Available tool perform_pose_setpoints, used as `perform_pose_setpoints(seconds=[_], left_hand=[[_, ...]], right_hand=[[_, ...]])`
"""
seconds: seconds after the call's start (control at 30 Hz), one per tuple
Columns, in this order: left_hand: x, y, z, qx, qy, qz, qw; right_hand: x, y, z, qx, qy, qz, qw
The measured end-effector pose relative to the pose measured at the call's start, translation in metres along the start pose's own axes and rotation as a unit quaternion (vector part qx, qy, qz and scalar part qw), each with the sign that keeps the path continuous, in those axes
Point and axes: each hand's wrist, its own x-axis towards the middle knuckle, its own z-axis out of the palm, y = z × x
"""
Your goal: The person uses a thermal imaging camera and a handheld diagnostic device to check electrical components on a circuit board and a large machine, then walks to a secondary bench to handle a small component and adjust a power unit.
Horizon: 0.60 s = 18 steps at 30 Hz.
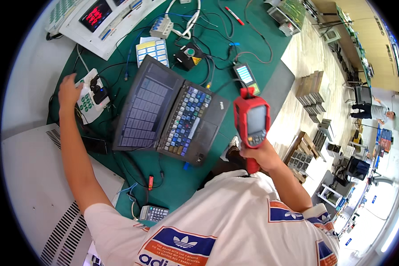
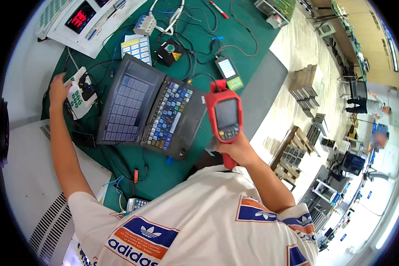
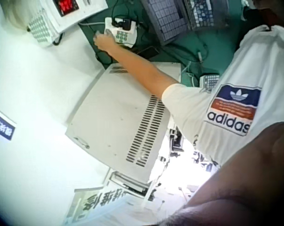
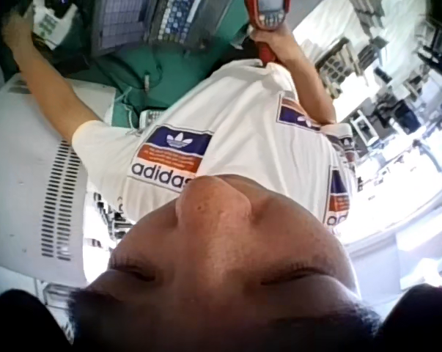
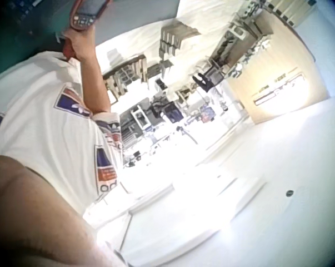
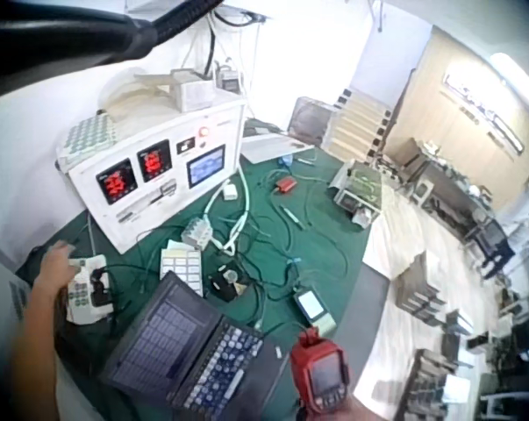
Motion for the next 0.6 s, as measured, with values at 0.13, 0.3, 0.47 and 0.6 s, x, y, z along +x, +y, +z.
perform_pose_setpoints(seconds=[0.13,0.3,0.47,0.6], left_hand=[[-0.038,0.040,-0.056,-0.154,0.127,-0.027,0.980],[-0.157,0.198,-0.130,-0.482,0.164,-0.067,0.858],[-0.282,0.306,-0.111,-0.687,0.001,-0.140,0.713],[-0.342,0.394,-0.088,-0.716,-0.110,-0.149,0.673]], right_hand=[[0.005,0.008,-0.003,0.026,-0.032,0.000,0.999],[0.010,0.020,-0.008,0.050,-0.083,0.011,0.995],[0.009,0.021,-0.008,0.029,-0.134,0.012,0.991],[0.011,0.028,-0.010,-0.036,-0.198,-0.068,0.977]])
